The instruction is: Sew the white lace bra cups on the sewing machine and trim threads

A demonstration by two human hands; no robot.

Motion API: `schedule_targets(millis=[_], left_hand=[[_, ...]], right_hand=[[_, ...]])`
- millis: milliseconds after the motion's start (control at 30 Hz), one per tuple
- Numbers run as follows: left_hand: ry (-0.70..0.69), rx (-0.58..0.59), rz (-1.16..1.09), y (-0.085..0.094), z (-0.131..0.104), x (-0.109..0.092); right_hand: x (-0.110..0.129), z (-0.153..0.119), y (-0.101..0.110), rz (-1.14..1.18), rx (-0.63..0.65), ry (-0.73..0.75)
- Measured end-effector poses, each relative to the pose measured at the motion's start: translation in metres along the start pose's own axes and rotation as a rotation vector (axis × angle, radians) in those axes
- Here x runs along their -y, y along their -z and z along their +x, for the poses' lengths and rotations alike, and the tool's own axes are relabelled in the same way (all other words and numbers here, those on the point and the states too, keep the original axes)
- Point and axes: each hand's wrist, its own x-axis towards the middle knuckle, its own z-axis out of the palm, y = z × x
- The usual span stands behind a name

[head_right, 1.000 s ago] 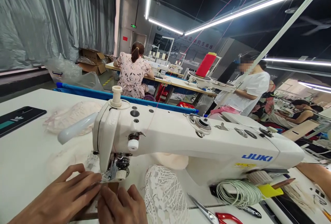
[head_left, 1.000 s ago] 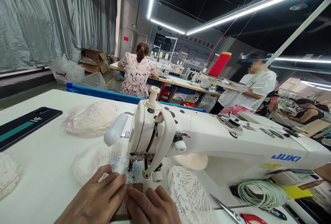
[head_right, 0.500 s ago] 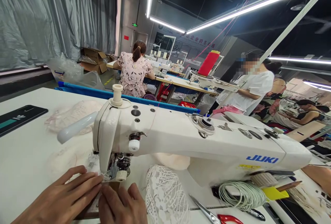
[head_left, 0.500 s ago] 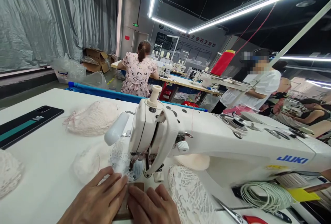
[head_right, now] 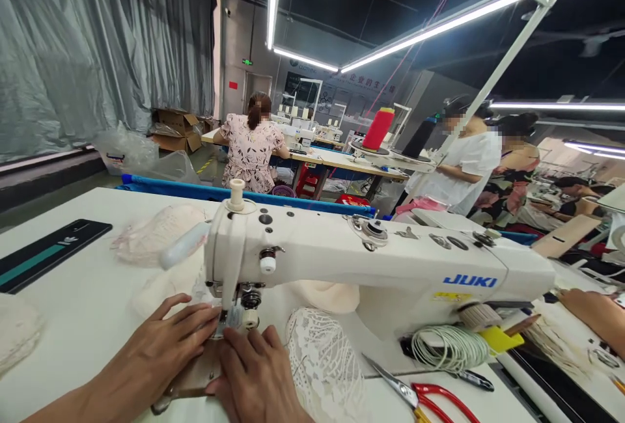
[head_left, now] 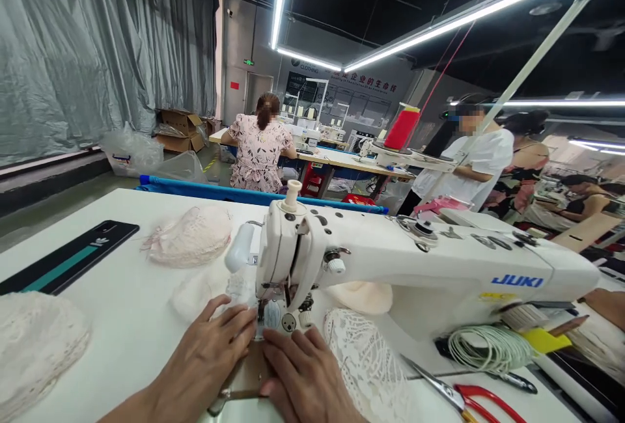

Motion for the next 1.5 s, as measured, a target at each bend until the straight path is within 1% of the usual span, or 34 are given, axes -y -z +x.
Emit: schedule_targets(millis=[100, 167, 233, 300, 367, 467, 533, 567, 600, 667, 733, 767, 800, 867, 900, 933, 967, 1000, 1067, 1133, 1167, 1200, 1267, 1333, 1400, 1500], left_hand=[[0.0, 0.051, -0.034, 0.025, -0.004, 0.011], [0.038, 0.081, -0.021, 0.045, -0.013, 0.027], [0.085, 0.097, 0.002, 0.061, -0.025, 0.045], [0.123, 0.095, 0.004, 0.069, -0.036, 0.06], [0.15, 0.095, -0.005, 0.07, -0.041, 0.067], [0.177, 0.124, -0.02, 0.068, -0.043, 0.063], [0.201, 0.15, -0.039, 0.072, -0.046, 0.052], [0.211, 0.16, -0.045, 0.076, -0.048, 0.043], [0.227, 0.174, -0.063, 0.082, -0.052, 0.033], [0.291, 0.226, -0.179, 0.096, -0.062, 0.008], [0.444, 0.325, -0.45, 0.11, -0.073, -0.021], [0.547, 0.377, -0.625, 0.116, -0.079, -0.036], [0.645, 0.42, -0.821, 0.12, -0.083, -0.051], [0.808, 0.481, -1.231, 0.123, -0.092, -0.08], [0.863, 0.506, -1.413, 0.123, -0.096, -0.093], [0.902, 0.53, -1.556, 0.121, -0.1, -0.106], [0.93, 0.558, -1.643, 0.118, -0.104, -0.117], [0.95, 0.584, -1.668, 0.115, -0.108, -0.128], [0.965, 0.615, -1.598, 0.11, -0.116, -0.145], [0.973, 0.64, -1.514, 0.108, -0.123, -0.159], [0.974, 0.654, -1.479, 0.108, -0.126, -0.164], [0.974, 0.667, -1.444, 0.108, -0.129, -0.169], [0.953, 0.695, -1.376, 0.109, -0.131, -0.176], [0.914, 0.715, -1.301, 0.109, -0.132, -0.181], [0.886, 0.728, -1.254, 0.108, -0.132, -0.184], [0.887, 0.727, -1.233, 0.105, -0.133, -0.188]], right_hand=[[0.002, 0.002, 0.008, -0.005, 0.038, -0.004], [0.006, 0.009, 0.012, -0.007, 0.04, 0.028], [0.014, 0.021, 0.011, 0.007, 0.052, 0.074], [0.026, 0.039, 0.002, 0.013, 0.065, 0.102], [0.037, 0.057, -0.015, 0.002, 0.087, 0.081], [0.048, 0.077, -0.042, 0.018, 0.182, -0.005], [0.051, 0.079, -0.048, 0.058, 0.237, -0.04], [0.053, 0.076, -0.045, 0.091, 0.26, -0.048], [0.054, 0.071, -0.037, 0.134, 0.29, -0.059], [0.057, 0.057, -0.01, 0.239, 0.364, -0.082], [0.061, 0.041, 0.027, 0.409, 0.493, -0.1], [0.064, 0.033, 0.046, 0.551, 0.591, -0.123], [0.068, 0.025, 0.063, 0.789, 0.721, -0.219], [0.079, 0.009, 0.089, 1.16, 0.853, -0.41], [0.086, 0.0, 0.097, 1.298, 0.876, -0.49], [0.095, -0.011, 0.101, 1.383, 0.861, -0.545], [0.104, -0.022, 0.103, 1.442, 0.835, -0.589], [0.114, -0.034, 0.102, 1.483, 0.806, -0.635], [0.133, -0.057, 0.099, 1.522, 0.766, -0.735], [0.147, -0.077, 0.097, 1.528, 0.769, -0.814], [0.152, -0.085, 0.098, 1.534, 0.783, -0.822], [0.156, -0.091, 0.099, 1.538, 0.789, -0.809], [0.159, -0.098, 0.102, 1.508, 0.776, -0.73], [0.161, -0.103, 0.104, 1.405, 0.711, -0.647], [0.162, -0.106, 0.105, 1.306, 0.627, -0.637], [0.167, -0.11, 0.103, 1.287, 0.554, -0.676]])
